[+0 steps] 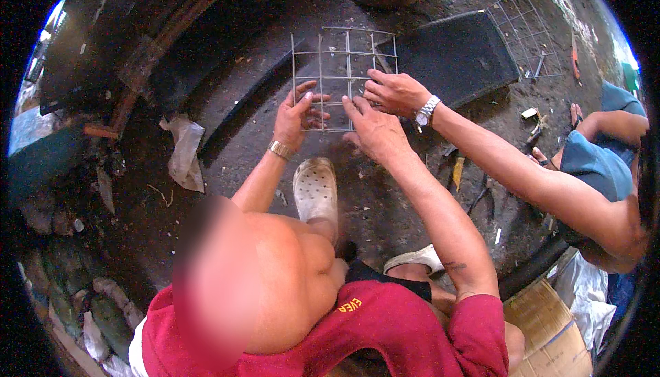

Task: The person assembles a metal frame by connecting wire grid pieces and attaching them to a black rectangular base. They use a hammer to secure components and adjust the frame's alignment while sitting on the floor.

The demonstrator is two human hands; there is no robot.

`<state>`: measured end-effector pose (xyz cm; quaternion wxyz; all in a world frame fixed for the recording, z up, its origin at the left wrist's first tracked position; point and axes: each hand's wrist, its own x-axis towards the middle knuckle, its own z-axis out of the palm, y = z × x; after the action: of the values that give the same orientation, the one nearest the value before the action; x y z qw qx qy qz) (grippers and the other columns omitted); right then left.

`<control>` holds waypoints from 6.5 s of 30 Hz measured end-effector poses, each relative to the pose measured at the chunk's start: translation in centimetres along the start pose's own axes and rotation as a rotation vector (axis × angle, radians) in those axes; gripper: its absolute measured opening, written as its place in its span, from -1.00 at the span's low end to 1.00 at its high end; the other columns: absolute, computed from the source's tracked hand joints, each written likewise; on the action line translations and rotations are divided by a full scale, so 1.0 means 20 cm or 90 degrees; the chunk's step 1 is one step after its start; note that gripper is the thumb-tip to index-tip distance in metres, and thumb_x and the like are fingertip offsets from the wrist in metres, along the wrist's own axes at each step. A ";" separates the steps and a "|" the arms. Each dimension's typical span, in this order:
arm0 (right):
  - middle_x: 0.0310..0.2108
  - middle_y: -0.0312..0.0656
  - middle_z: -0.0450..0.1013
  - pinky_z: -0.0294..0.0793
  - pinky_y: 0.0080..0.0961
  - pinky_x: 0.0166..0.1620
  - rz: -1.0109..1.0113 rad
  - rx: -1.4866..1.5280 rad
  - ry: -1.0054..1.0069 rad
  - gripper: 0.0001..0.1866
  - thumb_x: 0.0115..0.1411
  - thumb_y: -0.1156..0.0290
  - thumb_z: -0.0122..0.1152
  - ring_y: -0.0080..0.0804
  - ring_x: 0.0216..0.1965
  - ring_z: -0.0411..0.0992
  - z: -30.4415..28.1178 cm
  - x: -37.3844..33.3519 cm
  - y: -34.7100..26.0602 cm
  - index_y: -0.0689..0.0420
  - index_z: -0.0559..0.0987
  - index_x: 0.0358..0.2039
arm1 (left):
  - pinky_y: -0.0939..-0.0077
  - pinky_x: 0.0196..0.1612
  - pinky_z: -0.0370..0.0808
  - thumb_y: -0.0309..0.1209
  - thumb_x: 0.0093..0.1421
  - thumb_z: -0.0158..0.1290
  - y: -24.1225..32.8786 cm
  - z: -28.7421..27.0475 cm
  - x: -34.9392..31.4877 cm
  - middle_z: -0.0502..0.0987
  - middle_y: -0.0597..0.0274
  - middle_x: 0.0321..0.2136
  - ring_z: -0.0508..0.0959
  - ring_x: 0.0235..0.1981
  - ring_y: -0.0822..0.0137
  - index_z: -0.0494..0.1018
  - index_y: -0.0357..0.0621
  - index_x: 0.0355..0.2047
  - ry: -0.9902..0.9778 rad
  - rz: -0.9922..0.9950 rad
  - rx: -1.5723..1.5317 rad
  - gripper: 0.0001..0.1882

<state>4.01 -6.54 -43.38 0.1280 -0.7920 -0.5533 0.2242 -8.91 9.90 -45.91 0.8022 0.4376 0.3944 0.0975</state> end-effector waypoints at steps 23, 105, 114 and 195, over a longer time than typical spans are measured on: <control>-0.22 -0.02 0.43 0.54 -0.21 -0.28 -0.066 0.077 -0.008 -0.39 0.02 0.12 0.35 -0.02 -0.24 0.51 -0.11 -0.06 -0.17 0.18 0.39 0.00 | 0.46 -0.39 0.53 -0.18 0.35 -0.14 0.19 -0.03 -0.27 0.55 -0.02 -0.12 0.61 -0.38 0.31 0.22 -0.07 0.18 -0.030 -0.026 0.051 -0.55; -0.26 -0.16 0.54 0.30 -0.78 -0.51 0.384 0.885 -0.146 -0.34 0.26 -0.04 0.08 -0.66 -0.60 0.27 -0.67 0.04 0.52 0.35 0.42 0.08 | 0.45 -0.39 0.45 -0.16 0.29 0.05 -0.19 0.68 0.39 0.62 0.37 -0.27 0.49 -0.42 0.49 0.57 -0.11 -0.17 -0.189 -0.049 -0.096 -0.69; -0.25 -0.19 0.54 0.27 -0.78 -0.53 0.297 0.899 -0.212 -0.30 0.26 -0.05 0.06 -0.67 -0.62 0.26 -0.70 0.04 0.53 0.35 0.35 0.14 | 0.68 -0.61 0.46 -0.26 0.27 0.08 -0.18 0.67 0.41 0.61 0.20 -0.21 0.57 -0.46 0.48 0.51 -0.25 -0.09 -0.240 -0.068 -0.123 -0.67; 0.14 0.03 0.34 0.46 -0.06 0.10 0.300 0.914 -0.201 -0.15 0.06 0.17 0.38 -0.08 0.12 0.38 -0.76 -0.06 0.51 0.23 0.20 0.27 | 0.49 -0.27 0.52 -0.18 0.35 -0.07 -0.23 0.71 0.39 0.61 0.27 -0.16 0.52 -0.37 0.50 0.48 -0.24 -0.01 -0.190 0.069 0.001 -0.60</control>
<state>19.52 -10.64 -34.60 0.4791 -0.5702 -0.1007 0.6597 5.66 2.17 -49.34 0.8452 0.4684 0.2464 0.0740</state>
